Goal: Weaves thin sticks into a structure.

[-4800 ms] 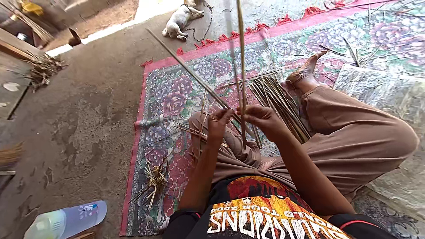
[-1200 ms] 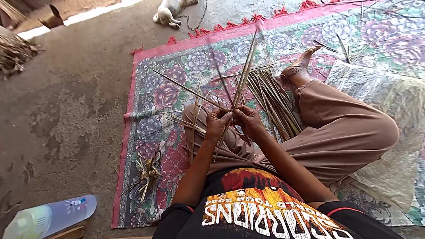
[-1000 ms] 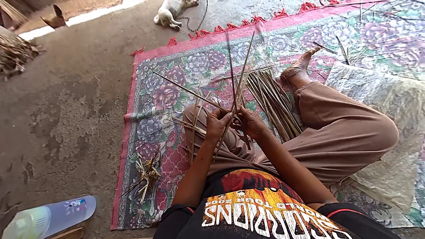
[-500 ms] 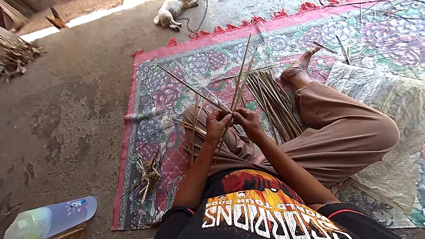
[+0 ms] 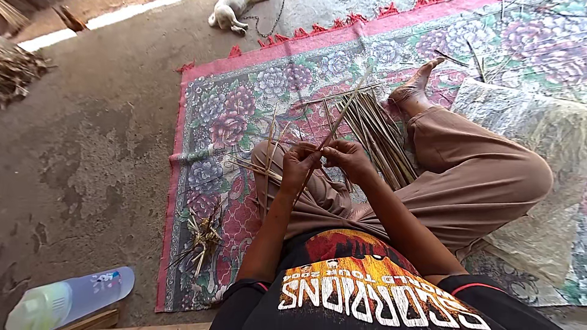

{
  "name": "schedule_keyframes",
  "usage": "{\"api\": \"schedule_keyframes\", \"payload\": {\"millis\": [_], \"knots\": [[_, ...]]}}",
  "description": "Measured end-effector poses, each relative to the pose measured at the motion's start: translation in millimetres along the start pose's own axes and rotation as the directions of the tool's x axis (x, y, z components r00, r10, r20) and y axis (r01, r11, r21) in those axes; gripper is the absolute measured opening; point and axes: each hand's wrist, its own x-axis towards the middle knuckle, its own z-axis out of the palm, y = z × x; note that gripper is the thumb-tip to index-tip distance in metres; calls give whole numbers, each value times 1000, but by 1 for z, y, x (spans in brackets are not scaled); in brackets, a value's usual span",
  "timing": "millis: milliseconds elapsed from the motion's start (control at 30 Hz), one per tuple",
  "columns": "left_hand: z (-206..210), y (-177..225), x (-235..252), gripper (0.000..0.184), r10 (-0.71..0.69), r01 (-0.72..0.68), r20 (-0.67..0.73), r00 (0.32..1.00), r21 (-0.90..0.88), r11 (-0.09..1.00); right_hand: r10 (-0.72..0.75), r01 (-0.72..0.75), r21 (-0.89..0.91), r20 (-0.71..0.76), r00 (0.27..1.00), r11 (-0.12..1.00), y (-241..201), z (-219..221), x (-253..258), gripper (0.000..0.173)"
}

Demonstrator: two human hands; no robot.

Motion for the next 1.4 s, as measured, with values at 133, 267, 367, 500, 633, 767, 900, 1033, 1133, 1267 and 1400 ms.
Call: {"api": "schedule_keyframes", "payload": {"millis": [133, 267, 367, 500, 633, 767, 900, 1033, 1133, 1267, 1400], "knots": [[-3, 10, 11, 16, -195, 202, 61, 979, -149, 968, -73, 84, -81, 132, 989, 993, -2, -17, 11, 5], [1, 17, 8, 7, -269, 276, 104, 957, -51, 960, -20, 64, -184, 231, 973, 981, -10, -27, 13, 7], [5, 20, 10, 15, -314, 319, 110, 943, -28, 947, -11, 85, -253, 281, 960, 964, -17, -30, 16, 11], [8, 22, 13, 19, -319, 325, 110, 941, -41, 945, -22, 72, -221, 217, 976, 973, -24, -23, 19, 24], [10, 18, 14, 24, -304, 309, 75, 950, -61, 949, 31, -19, -131, 92, 995, 991, -22, -16, 22, 5], [18, 14, 14, 18, -318, 316, 19, 948, -159, 935, 80, -80, -80, -8, 997, 994, -18, -12, 21, 4], [24, 10, 15, 18, -291, 285, -6, 957, -178, 942, 95, -92, -110, 24, 995, 990, -15, -17, 19, 10], [26, 10, 14, 18, -303, 303, 21, 953, -150, 941, 126, -126, -65, -4, 992, 990, -15, -16, 18, 3], [27, 6, 15, 13, -287, 270, -40, 957, -237, 933, 140, -140, 11, -50, 989, 990, -11, -13, 18, 5], [29, 3, 16, 15, -246, 225, -70, 967, -221, 949, 87, -90, -29, -77, 993, 996, -7, -17, 18, 9], [37, 2, 17, 15, -187, 175, -106, 977, -114, 978, 49, -56, -174, -44, 998, 983, -12, -23, 10, 8]]}}
